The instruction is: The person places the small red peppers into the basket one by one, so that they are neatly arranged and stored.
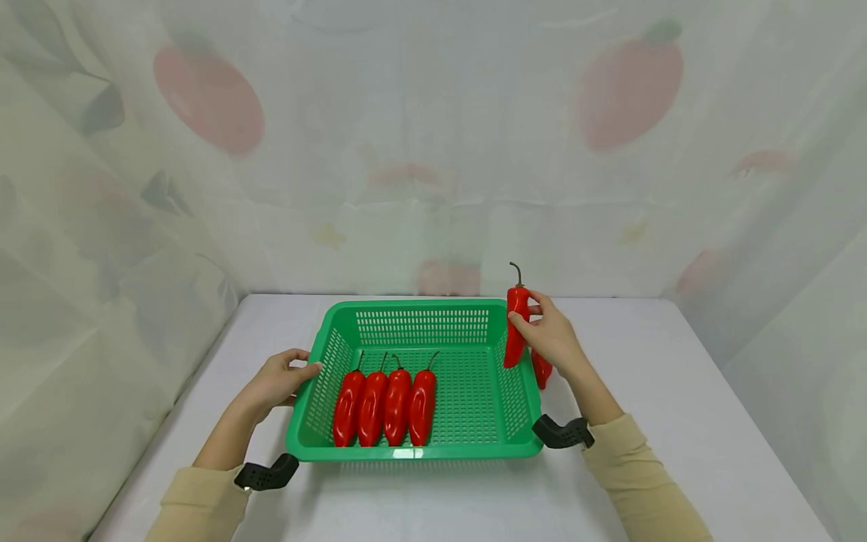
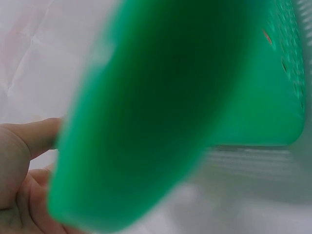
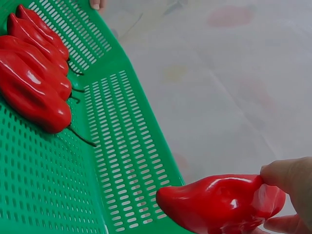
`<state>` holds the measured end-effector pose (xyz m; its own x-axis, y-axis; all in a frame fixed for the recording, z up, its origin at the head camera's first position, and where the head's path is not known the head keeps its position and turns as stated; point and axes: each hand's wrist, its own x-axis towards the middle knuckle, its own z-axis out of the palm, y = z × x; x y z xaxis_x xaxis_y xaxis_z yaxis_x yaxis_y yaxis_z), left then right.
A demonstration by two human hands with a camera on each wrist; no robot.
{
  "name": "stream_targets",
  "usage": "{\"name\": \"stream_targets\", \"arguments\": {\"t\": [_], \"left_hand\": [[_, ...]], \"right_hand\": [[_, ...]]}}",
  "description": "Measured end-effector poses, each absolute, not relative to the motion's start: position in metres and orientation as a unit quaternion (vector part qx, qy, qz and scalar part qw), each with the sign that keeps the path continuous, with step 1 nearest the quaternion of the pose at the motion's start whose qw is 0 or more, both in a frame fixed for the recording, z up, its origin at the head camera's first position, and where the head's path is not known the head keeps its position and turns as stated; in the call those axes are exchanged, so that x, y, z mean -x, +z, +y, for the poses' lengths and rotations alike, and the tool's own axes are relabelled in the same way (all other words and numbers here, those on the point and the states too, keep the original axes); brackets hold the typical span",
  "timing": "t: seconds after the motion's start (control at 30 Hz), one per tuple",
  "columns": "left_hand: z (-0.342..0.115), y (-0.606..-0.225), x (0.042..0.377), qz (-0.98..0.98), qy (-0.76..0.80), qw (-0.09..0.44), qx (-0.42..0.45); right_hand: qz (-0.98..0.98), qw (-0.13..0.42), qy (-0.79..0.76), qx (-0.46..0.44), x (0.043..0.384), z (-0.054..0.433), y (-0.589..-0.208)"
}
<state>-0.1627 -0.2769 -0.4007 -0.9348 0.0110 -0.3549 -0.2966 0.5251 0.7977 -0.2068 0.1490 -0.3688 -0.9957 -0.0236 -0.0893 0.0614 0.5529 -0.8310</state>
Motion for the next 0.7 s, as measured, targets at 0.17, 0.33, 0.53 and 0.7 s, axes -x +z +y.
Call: {"name": "stream_targets", "arguments": {"t": [0.17, 0.33, 0.53, 0.7], "left_hand": [[-0.277, -0.401, 0.163, 0.86, 0.478, 0.16, 0.082], [-0.276, -0.4, 0.164, 0.859, 0.48, 0.159, 0.081], [-0.276, -0.399, 0.164, 0.857, 0.483, 0.158, 0.08], [-0.277, -0.399, 0.163, 0.856, 0.485, 0.162, 0.077]], "right_hand": [[0.886, 0.05, -0.461, -0.001, 0.206, 0.144, -0.368], [0.882, 0.06, -0.468, 0.013, 0.207, 0.14, -0.367], [0.858, 0.09, -0.506, 0.021, 0.208, 0.134, -0.368], [0.846, 0.11, -0.521, 0.027, 0.208, 0.129, -0.372]]}}
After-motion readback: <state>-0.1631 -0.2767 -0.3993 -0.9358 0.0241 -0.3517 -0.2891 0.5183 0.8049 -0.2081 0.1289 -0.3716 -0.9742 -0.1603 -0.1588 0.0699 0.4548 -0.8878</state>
